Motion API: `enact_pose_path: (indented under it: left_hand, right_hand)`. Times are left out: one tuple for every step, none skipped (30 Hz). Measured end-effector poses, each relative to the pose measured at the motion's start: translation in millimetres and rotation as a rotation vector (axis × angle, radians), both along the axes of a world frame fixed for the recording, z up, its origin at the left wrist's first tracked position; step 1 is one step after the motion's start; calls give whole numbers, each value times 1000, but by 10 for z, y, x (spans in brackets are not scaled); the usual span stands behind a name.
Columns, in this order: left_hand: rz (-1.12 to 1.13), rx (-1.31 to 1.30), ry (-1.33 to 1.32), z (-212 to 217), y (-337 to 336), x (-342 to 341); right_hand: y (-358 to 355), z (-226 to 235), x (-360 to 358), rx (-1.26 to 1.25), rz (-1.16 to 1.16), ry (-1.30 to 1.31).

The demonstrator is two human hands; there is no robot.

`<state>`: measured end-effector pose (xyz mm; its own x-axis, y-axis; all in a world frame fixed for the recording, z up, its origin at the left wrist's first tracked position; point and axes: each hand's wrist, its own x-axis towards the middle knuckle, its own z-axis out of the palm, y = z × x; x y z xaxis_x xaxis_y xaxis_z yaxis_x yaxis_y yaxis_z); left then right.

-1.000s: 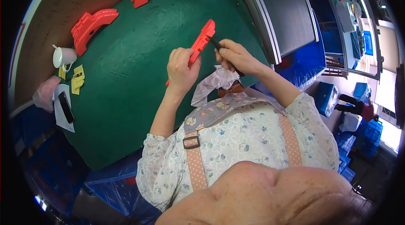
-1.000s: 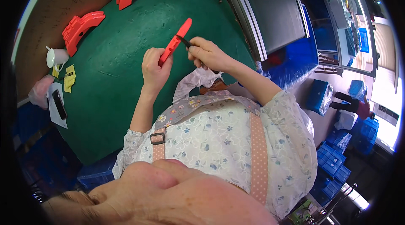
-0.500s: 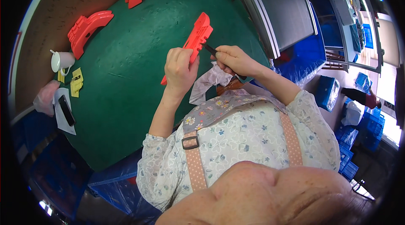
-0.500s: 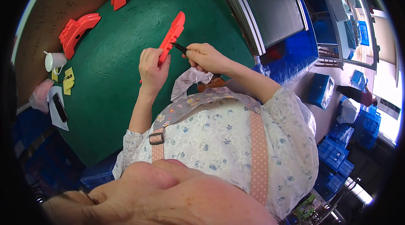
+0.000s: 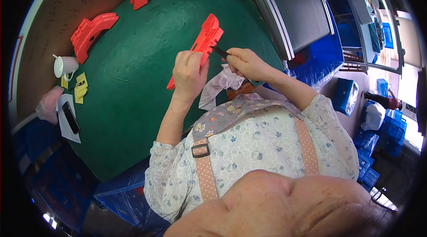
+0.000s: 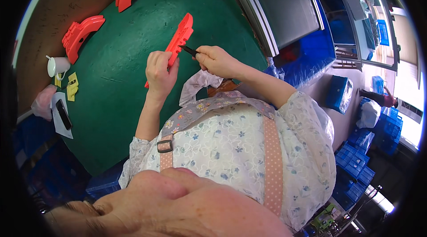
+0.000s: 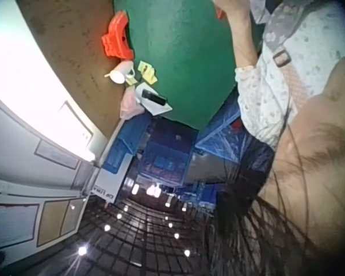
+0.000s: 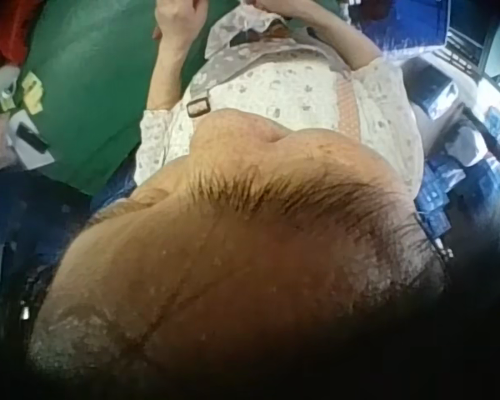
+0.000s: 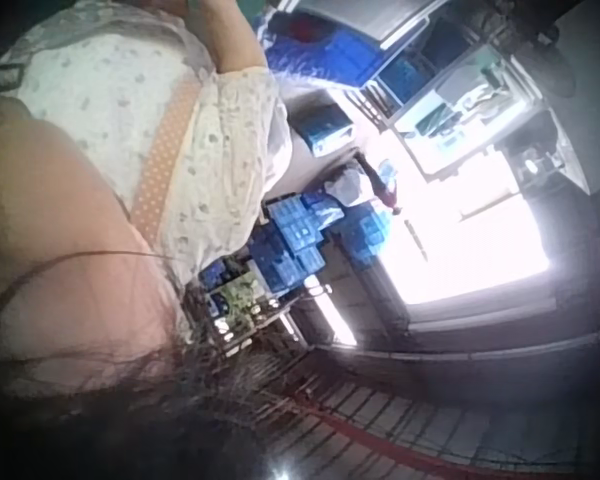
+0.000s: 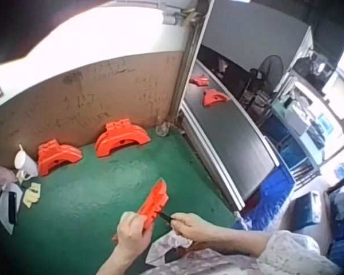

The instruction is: The person places a stack of plastic parts into a bin, then takes plastic pieces from a conveyor, trims their edges using a blade, applies liquid to them with a stick, wipes them with a cloth, and stacks them on the table.

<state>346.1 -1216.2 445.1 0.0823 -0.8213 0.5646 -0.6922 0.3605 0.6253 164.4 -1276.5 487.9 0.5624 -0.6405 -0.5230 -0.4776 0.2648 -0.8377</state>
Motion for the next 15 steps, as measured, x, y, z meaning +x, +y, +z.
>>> enact_pose_path:
  left_hand:
    - [-1, 0, 1, 2, 0, -2]
    - [5, -3, -8, 5, 1, -4]
    - [11, -7, -17, 6, -2, -6]
    - [12, -6, -17, 0, -3, -3]
    - [11, -11, -37, -12, -7, 0]
    - [10, -15, -56, -18, -10, 4]
    - [10, -15, -56, -14, -9, 9]
    - [14, -17, -76, -4, -9, 15]
    - [17, -20, -96, 5, -10, 19]
    - [17, -20, -96, 9, -15, 22]
    - [16, -28, -111, 13, -21, 25]
    - [15, -36, -127, 18, -25, 28]
    - [15, -36, -127, 24, -25, 28]
    - [18, -37, -135, 31, -23, 28]
    - [21, -38, -143, 38, -21, 29]
  right_hand:
    - [-2, -7, -2, -15, 23, 13]
    - [-12, -3, -8, -15, 21, 14]
    - [-25, 5, -16, -71, 24, 44]
    - [-31, 7, -21, -126, 29, 72]
    - [-31, 6, -28, -126, 30, 71]
    - [-30, 4, -39, -195, 60, 98]
    - [-30, 4, -51, -264, 91, 125]
    - [-36, 8, -66, -264, 91, 125]
    - [-48, 17, -82, -301, 103, 141]
    - [-57, 28, -92, -339, 115, 156]
    - [-62, 46, -93, -339, 115, 157]
    - [-67, 68, -92, -540, 175, 223]
    - [-69, 78, -94, -742, 235, 289]
    - [-68, 77, -99, -742, 235, 288]
    - [-65, 73, -103, -824, 239, 281]
